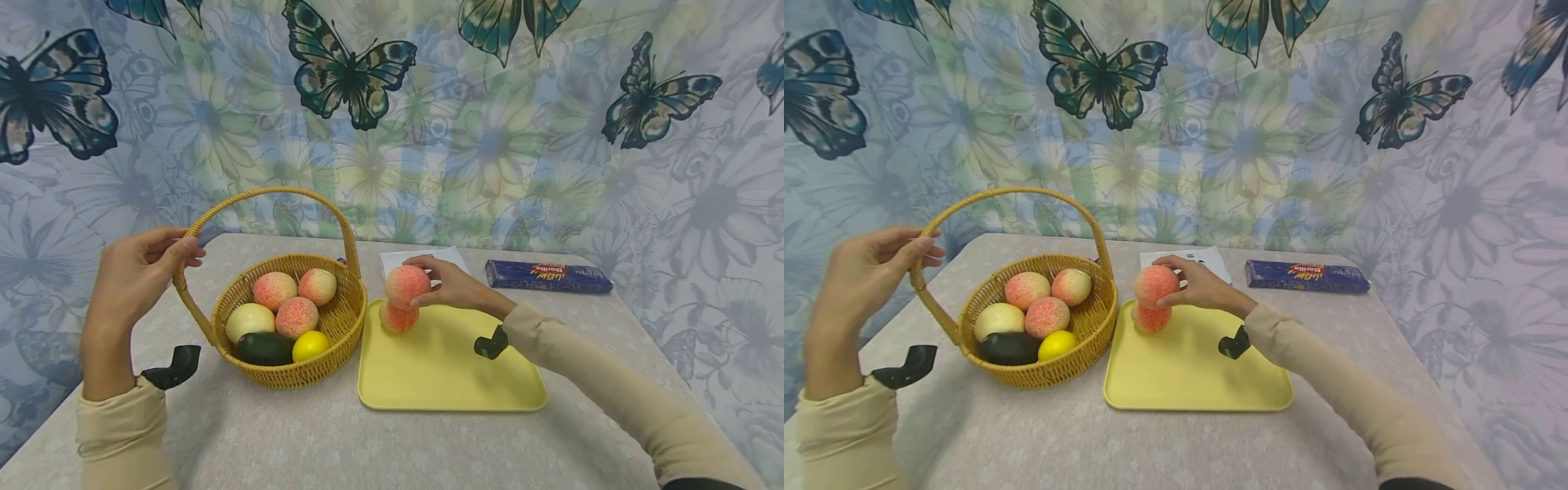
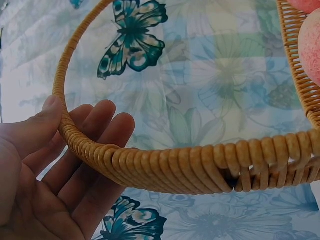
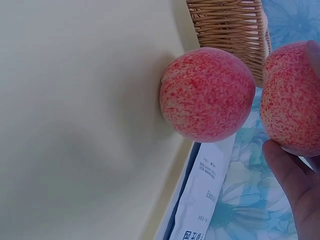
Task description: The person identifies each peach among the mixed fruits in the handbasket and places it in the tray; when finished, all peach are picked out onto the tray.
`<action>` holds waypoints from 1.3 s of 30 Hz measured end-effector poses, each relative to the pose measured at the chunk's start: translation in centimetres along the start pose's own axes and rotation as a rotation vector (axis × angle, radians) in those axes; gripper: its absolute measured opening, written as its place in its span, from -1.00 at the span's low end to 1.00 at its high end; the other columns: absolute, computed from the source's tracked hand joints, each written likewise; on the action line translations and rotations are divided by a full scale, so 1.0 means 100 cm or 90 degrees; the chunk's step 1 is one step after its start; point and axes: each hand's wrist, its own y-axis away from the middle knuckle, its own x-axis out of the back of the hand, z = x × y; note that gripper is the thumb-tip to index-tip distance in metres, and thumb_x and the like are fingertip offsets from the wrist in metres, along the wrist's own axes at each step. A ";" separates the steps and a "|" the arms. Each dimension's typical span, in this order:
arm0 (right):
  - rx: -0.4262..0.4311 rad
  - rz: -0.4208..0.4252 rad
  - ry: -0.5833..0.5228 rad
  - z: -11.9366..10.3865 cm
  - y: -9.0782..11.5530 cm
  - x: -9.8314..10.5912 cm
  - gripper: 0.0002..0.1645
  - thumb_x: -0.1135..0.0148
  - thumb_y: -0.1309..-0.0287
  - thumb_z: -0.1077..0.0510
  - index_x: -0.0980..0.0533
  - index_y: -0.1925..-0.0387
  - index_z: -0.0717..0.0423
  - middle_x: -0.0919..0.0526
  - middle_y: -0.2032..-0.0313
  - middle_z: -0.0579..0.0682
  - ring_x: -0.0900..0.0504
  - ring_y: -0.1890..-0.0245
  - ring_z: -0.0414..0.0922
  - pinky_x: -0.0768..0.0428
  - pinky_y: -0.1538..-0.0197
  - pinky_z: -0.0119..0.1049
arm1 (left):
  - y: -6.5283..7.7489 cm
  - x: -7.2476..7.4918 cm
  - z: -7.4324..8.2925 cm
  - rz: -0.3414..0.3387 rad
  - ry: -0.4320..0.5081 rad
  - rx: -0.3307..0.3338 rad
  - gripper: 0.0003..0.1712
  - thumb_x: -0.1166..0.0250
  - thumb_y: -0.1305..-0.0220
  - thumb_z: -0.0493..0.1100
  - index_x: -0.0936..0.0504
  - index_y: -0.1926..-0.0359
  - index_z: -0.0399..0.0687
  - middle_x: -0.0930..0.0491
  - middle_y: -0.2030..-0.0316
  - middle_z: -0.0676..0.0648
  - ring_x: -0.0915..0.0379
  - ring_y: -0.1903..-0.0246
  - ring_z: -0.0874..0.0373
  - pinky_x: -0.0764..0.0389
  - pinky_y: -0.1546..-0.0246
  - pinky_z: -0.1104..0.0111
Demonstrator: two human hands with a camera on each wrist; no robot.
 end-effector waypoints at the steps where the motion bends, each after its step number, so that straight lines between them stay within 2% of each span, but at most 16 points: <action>1: -0.001 0.000 0.001 0.001 0.001 0.001 -0.16 -0.47 0.02 0.19 -0.31 -0.31 0.04 -0.41 -0.19 0.06 -0.58 -0.03 -0.01 -0.61 0.01 -0.20 | 0.000 0.000 0.000 0.000 0.001 -0.001 -0.56 -0.19 -0.35 0.02 -0.60 -0.04 -0.24 -0.52 0.49 0.50 -0.47 0.46 0.64 -0.42 0.44 0.73; 7: 0.001 0.007 -0.003 0.008 0.009 0.006 -0.17 -0.46 0.00 0.18 -0.30 -0.31 0.06 -0.42 -0.19 0.08 -0.56 -0.06 0.03 -0.60 -0.01 -0.17 | 0.001 0.000 0.001 -0.002 0.004 0.002 -0.55 -0.18 -0.36 0.01 -0.59 -0.06 -0.25 -0.51 0.50 0.52 -0.47 0.46 0.65 -0.42 0.43 0.73; 12: -0.018 0.011 -0.011 0.016 0.013 0.010 -0.17 -0.45 0.00 0.21 -0.29 -0.31 0.06 -0.42 -0.19 0.10 -0.54 -0.09 0.05 -0.58 -0.05 -0.12 | 0.001 0.001 0.001 -0.003 -0.001 0.007 -0.54 -0.18 -0.36 0.03 -0.59 -0.06 -0.25 -0.50 0.50 0.53 -0.46 0.46 0.66 -0.42 0.43 0.74; 24: -0.039 0.010 -0.010 0.032 0.025 0.015 -0.13 -0.44 -0.02 0.14 -0.24 -0.34 0.12 -0.39 -0.21 0.16 -0.55 -0.08 0.06 -0.60 0.00 -0.12 | 0.001 0.001 0.001 -0.003 0.000 0.008 -0.55 -0.18 -0.36 0.03 -0.60 -0.06 -0.23 -0.51 0.51 0.52 -0.46 0.45 0.64 -0.41 0.43 0.73; 28: -0.052 0.015 -0.007 0.037 0.027 0.019 -0.13 -0.45 0.00 0.12 -0.25 -0.32 0.06 -0.41 -0.19 0.13 -0.56 -0.07 0.04 -0.61 0.01 -0.13 | 0.000 0.001 0.001 -0.004 -0.006 0.011 -0.54 -0.17 -0.36 0.04 -0.59 -0.07 -0.22 -0.52 0.50 0.50 -0.45 0.45 0.64 -0.40 0.43 0.72; 32: -0.057 0.007 -0.010 0.041 0.030 0.022 -0.15 -0.44 -0.01 0.15 -0.25 -0.31 0.05 -0.41 -0.18 0.14 -0.55 -0.07 0.04 -0.60 0.01 -0.14 | 0.000 0.001 0.001 -0.004 -0.007 0.011 -0.54 -0.17 -0.36 0.04 -0.59 -0.07 -0.23 -0.52 0.50 0.50 -0.45 0.45 0.65 -0.40 0.43 0.72; 39: -0.080 -0.015 -0.014 0.047 0.036 0.025 -0.16 -0.40 -0.04 0.21 -0.23 -0.32 0.13 -0.38 -0.19 0.20 -0.52 -0.11 0.11 -0.58 -0.01 -0.11 | 0.000 0.001 0.001 -0.004 -0.003 0.011 -0.53 -0.17 -0.36 0.03 -0.59 -0.08 -0.24 -0.51 0.50 0.52 -0.46 0.45 0.65 -0.42 0.44 0.72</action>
